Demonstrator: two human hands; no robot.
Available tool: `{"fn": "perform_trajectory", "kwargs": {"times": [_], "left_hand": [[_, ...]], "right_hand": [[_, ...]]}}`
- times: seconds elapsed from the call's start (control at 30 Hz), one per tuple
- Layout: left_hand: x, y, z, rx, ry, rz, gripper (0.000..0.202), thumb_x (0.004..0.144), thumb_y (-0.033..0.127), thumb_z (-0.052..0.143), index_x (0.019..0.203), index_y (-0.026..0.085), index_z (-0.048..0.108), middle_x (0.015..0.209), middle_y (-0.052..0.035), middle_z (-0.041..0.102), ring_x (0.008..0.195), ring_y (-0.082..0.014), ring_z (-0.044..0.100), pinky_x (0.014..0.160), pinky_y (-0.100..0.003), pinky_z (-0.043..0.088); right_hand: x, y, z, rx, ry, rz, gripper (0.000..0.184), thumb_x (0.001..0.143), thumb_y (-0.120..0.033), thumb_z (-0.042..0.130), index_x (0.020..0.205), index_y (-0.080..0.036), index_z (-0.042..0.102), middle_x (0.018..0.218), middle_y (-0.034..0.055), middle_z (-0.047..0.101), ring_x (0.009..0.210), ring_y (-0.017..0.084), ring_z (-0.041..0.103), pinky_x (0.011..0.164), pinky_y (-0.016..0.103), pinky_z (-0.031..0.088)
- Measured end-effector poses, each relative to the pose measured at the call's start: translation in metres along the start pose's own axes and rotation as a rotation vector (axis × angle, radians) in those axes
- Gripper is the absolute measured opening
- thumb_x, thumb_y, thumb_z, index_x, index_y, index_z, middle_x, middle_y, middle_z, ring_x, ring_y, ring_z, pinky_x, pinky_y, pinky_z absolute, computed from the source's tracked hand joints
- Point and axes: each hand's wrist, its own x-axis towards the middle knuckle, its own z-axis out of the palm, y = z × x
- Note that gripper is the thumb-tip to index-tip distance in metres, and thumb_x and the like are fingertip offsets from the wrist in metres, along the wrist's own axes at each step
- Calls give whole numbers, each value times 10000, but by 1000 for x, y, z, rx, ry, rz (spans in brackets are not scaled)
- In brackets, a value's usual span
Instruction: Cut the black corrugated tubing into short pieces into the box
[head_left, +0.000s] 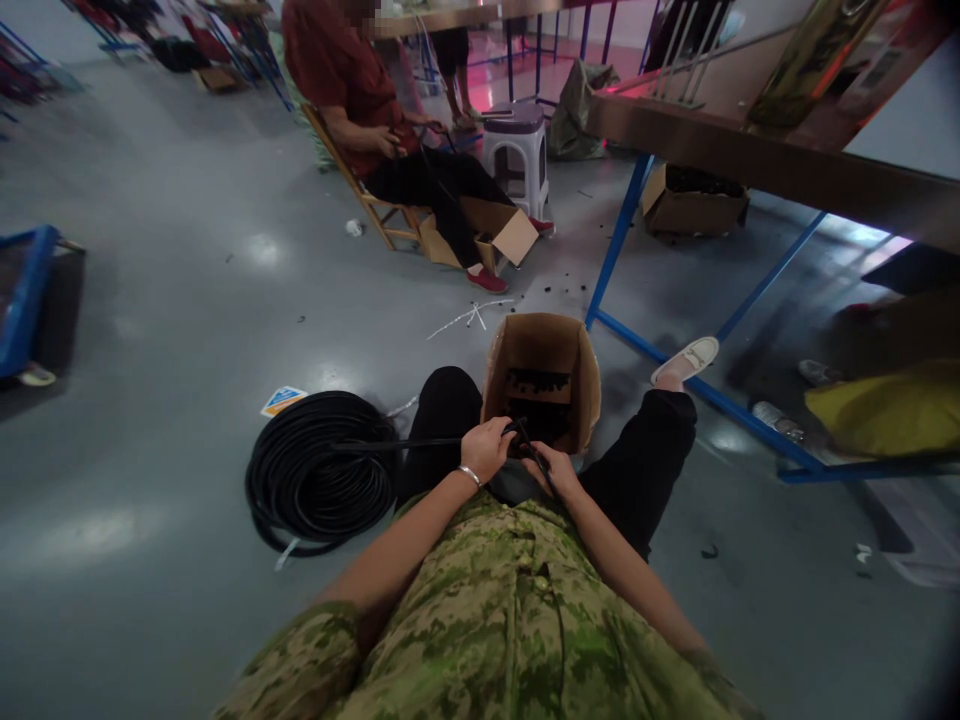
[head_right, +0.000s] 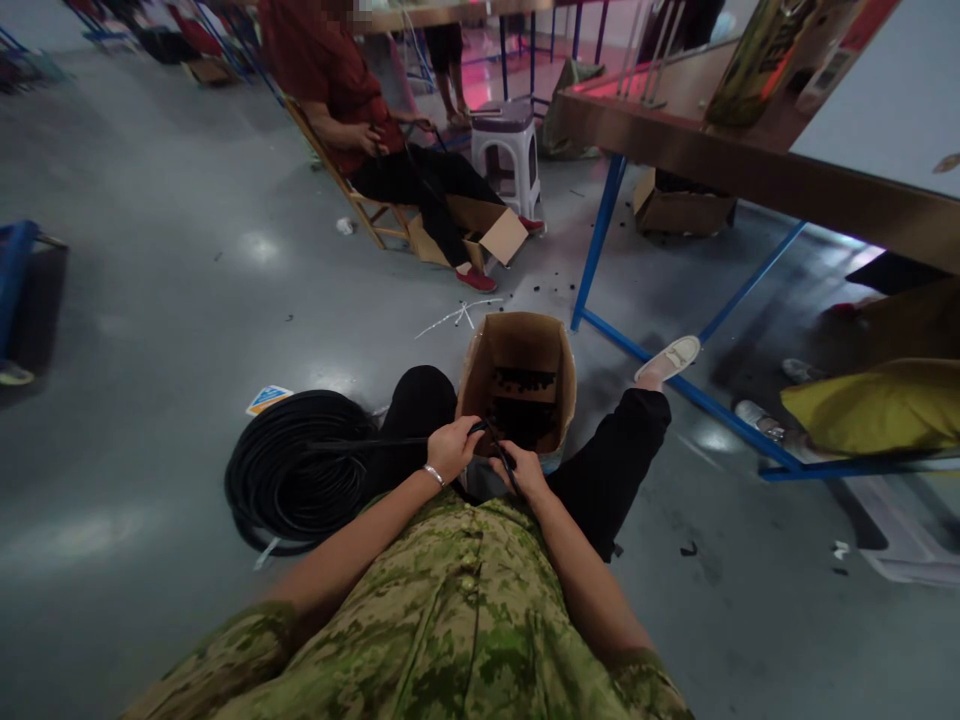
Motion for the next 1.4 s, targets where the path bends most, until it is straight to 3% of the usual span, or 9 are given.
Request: {"fn": "perform_trajectory", "kwargs": {"times": [0.4,0.57,0.73,0.93,1.07,1.4], "left_hand": [[1,2,-5,39,9,35,292,938,329,398,1121,196,583,1010,-71,664,882,-185,617,764,-299,441],[7,5,-23,195,7,113,312,927,278,400,1173,164,555,1012,-110,636,929,-240,578,867,-399,374],[10,2,-30,245,12,79,284,926,274,408,1135,170,570,996,-110,629,912,-243,565,891,-422,324],[7,4,-22,208,5,100,288,925,293,425,1140,165,568,958,-99,635,885,-236,566,856,-407,327],[5,2,-17,146,11,98,275,938,314,408,1101,180,585,937,-85,641,852,-214,574,792,-364,344],[5,-4,-19,194,69,155,318,950,362,382,1040,172,620,874,-90,638,816,-214,566,811,-384,314]], "right_hand": [[2,2,4,-5,57,15,308,800,-403,566,980,-189,697,704,12,672,616,159,586,596,236,457],[4,8,5,209,129,96,392,802,-486,554,995,-167,675,649,11,629,519,133,538,513,235,449],[3,12,-1,467,189,222,491,797,-544,558,1051,-128,615,551,-28,512,402,98,453,385,213,368],[1,8,3,279,81,127,437,807,-503,553,1031,-142,654,588,-8,563,427,99,483,435,215,397],[0,5,5,149,88,80,393,807,-473,551,994,-154,684,664,18,626,523,128,552,513,224,432],[-1,3,5,189,82,106,397,819,-472,543,1026,-154,661,617,-1,589,446,105,489,479,226,423]]}}
